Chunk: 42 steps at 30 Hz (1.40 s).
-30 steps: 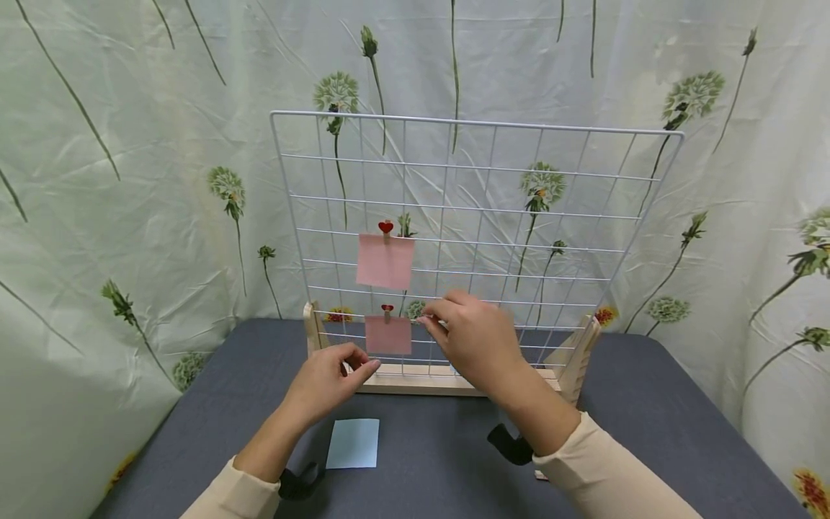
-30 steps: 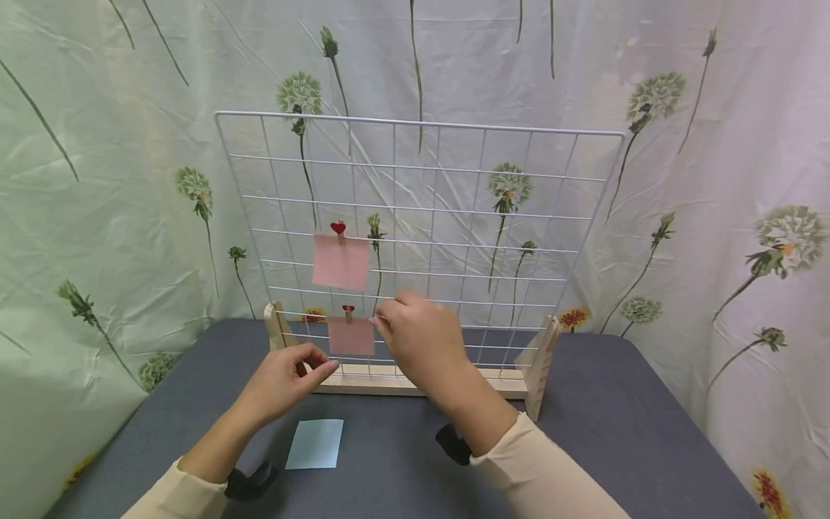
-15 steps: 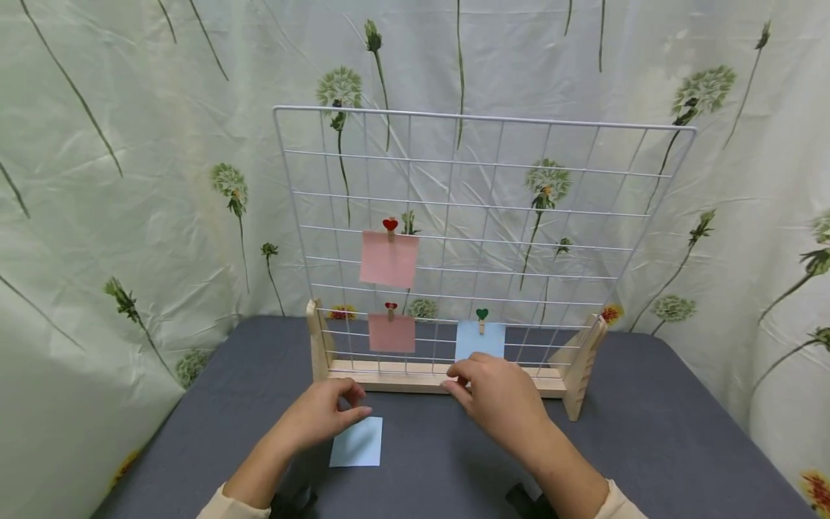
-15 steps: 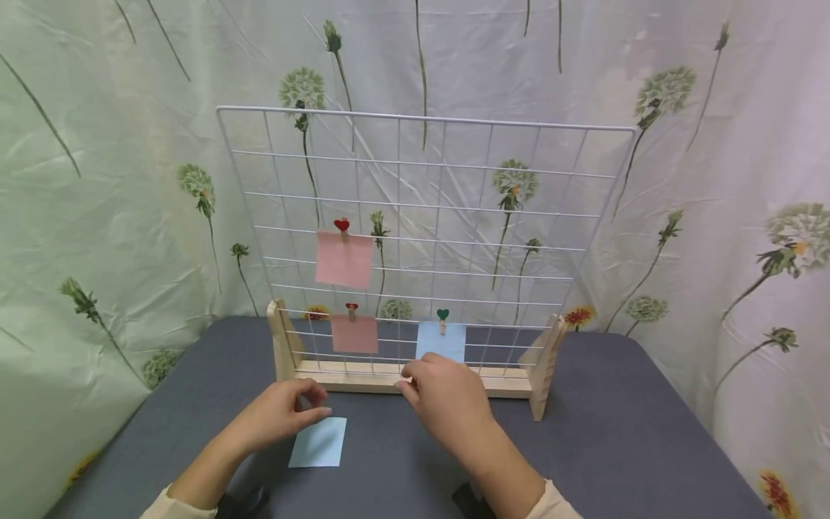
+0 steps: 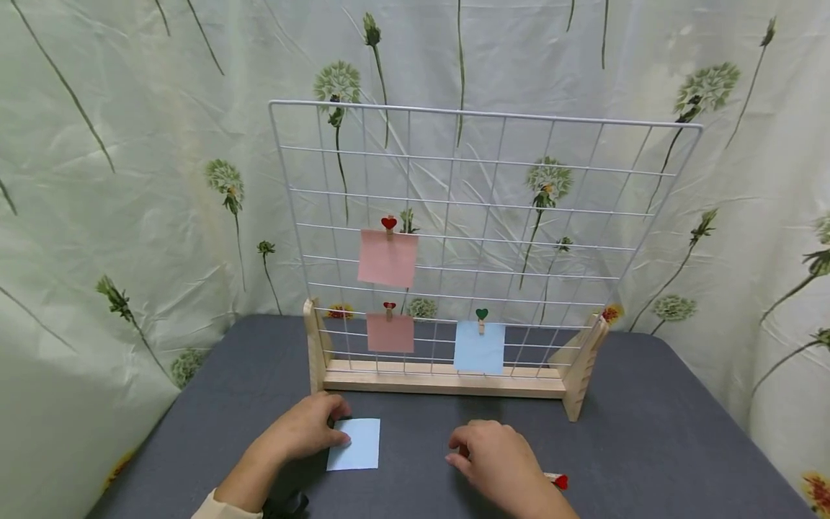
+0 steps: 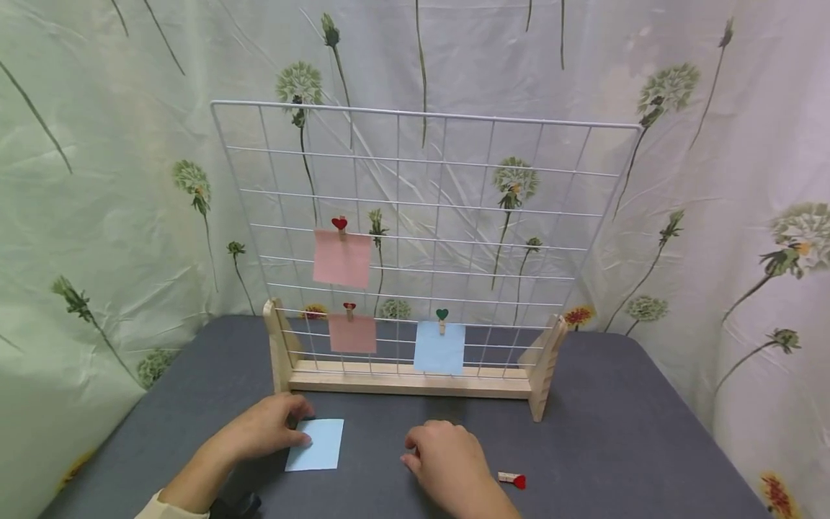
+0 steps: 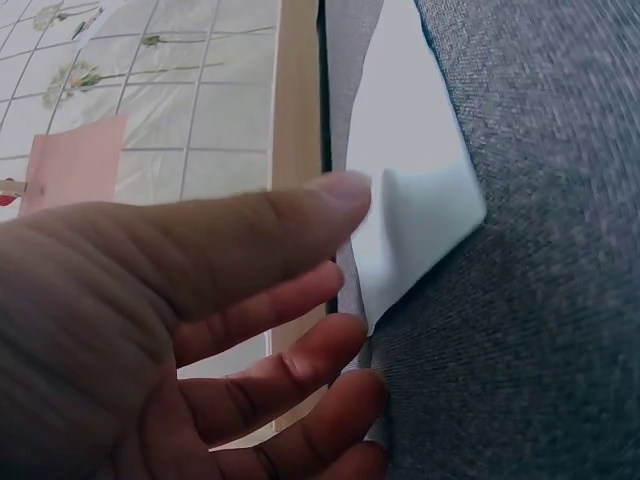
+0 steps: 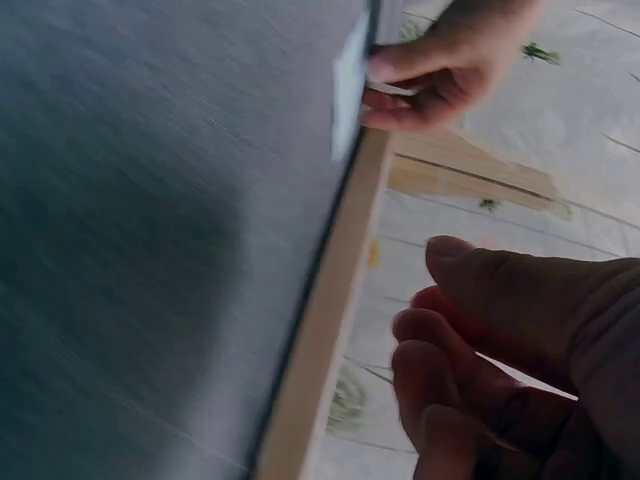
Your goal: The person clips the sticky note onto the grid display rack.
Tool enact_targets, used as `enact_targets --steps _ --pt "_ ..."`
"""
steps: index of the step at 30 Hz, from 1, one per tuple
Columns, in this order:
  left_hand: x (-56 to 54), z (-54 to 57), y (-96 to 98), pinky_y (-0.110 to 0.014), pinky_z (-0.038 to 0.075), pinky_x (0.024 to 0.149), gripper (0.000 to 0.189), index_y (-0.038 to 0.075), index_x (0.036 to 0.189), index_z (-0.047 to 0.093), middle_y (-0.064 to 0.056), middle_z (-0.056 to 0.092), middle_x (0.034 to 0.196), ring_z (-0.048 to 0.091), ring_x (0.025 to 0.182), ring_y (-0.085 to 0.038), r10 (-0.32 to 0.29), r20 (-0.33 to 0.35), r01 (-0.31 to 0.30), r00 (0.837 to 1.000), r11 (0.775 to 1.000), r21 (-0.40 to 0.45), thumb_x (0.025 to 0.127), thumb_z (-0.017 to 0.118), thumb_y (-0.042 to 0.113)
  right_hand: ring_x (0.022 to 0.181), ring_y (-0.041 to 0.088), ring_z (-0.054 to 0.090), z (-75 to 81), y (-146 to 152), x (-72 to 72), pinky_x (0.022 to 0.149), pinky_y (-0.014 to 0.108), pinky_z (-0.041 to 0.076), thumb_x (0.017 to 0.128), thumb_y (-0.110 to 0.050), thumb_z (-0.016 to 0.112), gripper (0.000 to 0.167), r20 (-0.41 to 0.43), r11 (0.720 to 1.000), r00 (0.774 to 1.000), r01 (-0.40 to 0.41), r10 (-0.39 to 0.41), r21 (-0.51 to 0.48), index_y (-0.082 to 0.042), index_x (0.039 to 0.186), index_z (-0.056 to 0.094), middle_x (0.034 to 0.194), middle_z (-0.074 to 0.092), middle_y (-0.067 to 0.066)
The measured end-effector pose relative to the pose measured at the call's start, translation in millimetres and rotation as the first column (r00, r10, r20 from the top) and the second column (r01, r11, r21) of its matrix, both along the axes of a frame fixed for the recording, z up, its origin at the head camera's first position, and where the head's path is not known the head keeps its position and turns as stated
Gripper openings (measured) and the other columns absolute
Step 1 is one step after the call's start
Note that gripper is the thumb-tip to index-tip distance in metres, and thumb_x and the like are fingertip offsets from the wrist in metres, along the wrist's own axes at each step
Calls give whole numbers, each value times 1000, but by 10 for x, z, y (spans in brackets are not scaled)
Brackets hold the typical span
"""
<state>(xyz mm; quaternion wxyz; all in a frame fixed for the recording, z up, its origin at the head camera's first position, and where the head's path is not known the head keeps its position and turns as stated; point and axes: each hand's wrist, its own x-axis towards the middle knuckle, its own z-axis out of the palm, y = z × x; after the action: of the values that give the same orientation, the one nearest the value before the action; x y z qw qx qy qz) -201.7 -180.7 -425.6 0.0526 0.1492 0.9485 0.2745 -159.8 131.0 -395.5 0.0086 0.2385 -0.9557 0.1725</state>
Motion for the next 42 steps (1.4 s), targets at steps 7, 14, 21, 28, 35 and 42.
enact_targets --steps 7,14,21,28,35,42 --pt "-8 21 43 -31 41 66 23 10 90 69 1 56 78 50 72 -14 19 30 -19 999 1000 -4 77 87 12 66 3 56 -219 25 -12 59 31 48 87 -27 80 10 249 998 968 -30 16 53 -18 89 75 75 64 -11" --pt "14 36 44 -30 39 65 26 12 84 65 1 53 75 47 71 -13 45 20 -44 999 998 -44 74 89 16 71 9 61 -247 55 -38 64 38 52 86 -26 81 11 347 989 938 -41 -11 140 -18 88 75 80 67 -8" --pt "25 91 28 -34 40 68 33 12 84 63 -1 54 78 48 74 -16 121 112 -114 986 991 -71 70 93 14 69 9 57 -185 183 -75 63 37 51 82 -25 84 14 294 991 956 -21 -19 135 -17 86 73 76 64 -8" --pt "32 94 30 -33 38 64 34 12 82 59 0 54 75 49 70 -17 135 145 -128 980 990 -55 71 92 10 73 15 60 -86 458 -158 67 43 51 74 -17 88 20 243 984 960 103 -136 145 -18 81 70 76 64 -5" --pt "33 84 27 -34 42 66 37 12 97 65 -2 57 79 51 72 -17 169 153 -160 974 985 -64 71 92 12 72 15 56 -11 749 -225 65 42 48 68 -14 91 29 202 954 943 225 -264 196 -17 80 65 79 64 -3" --pt "37 58 15 -33 40 65 31 12 86 62 -1 55 76 50 71 -17 157 159 -148 975 987 -66 73 91 10 72 19 54 -50 893 -244 66 42 47 67 -8 90 32 323 957 909 204 -264 206 -15 83 62 79 61 -1"
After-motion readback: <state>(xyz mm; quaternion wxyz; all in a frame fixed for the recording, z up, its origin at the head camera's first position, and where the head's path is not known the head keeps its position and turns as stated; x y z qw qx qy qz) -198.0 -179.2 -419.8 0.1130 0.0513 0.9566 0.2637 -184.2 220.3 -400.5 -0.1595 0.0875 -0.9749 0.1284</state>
